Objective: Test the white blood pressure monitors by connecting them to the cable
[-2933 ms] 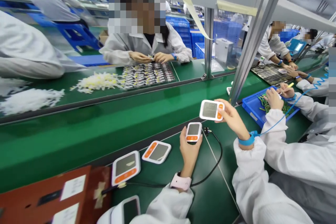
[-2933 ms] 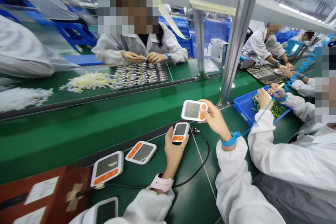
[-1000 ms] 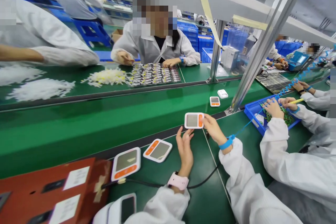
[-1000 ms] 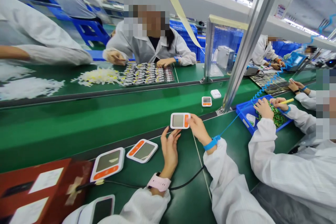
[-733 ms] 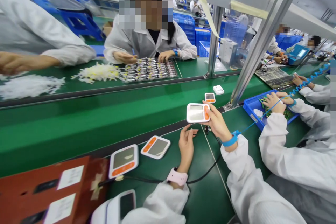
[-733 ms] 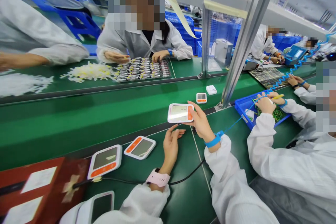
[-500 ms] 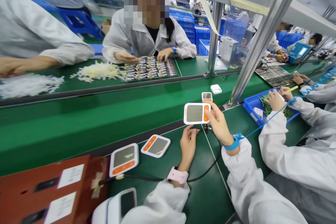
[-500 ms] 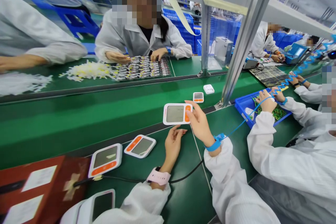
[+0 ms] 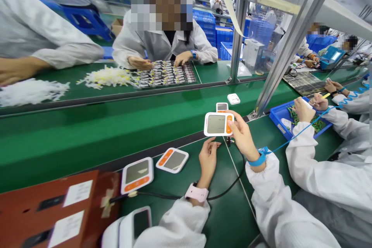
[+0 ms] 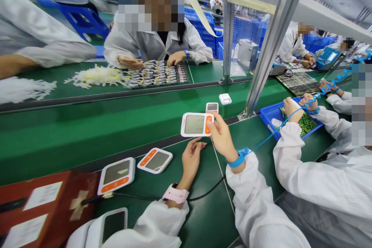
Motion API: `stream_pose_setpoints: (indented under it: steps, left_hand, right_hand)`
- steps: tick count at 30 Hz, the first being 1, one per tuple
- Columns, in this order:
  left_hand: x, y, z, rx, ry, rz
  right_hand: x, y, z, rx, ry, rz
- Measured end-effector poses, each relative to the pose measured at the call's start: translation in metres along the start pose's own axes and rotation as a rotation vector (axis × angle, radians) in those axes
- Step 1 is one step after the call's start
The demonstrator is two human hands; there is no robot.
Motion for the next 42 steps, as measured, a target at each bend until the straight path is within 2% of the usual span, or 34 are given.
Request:
stream_pose_setpoints:
  steps: [12,37,42]
  left_hand:
    - [-0.001,0.000,0.000,-0.015,0.012,-0.012]
    - [-0.001,0.003,0.002,0.015,0.009,-0.018]
    - [-0.001,0.003,0.001,0.033,0.000,-0.004]
  right_hand:
    - [-0.002,-0.009,-0.001,-0.045,-0.007,-0.040]
    - [0.000,0.001,-0.003,-0.034,-0.014,0.056]
    - [0.001,0.000,-0.011,-0.034,-0.027,0.075]
Point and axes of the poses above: each hand's wrist, its own x-axis towards the middle knuckle, its own z-axis out of the palm, y = z × x, the point moved 2 cm from there along x, towards the middle knuckle, and after that the axes turned 15 degrees about -x, right-handed, at the moved point
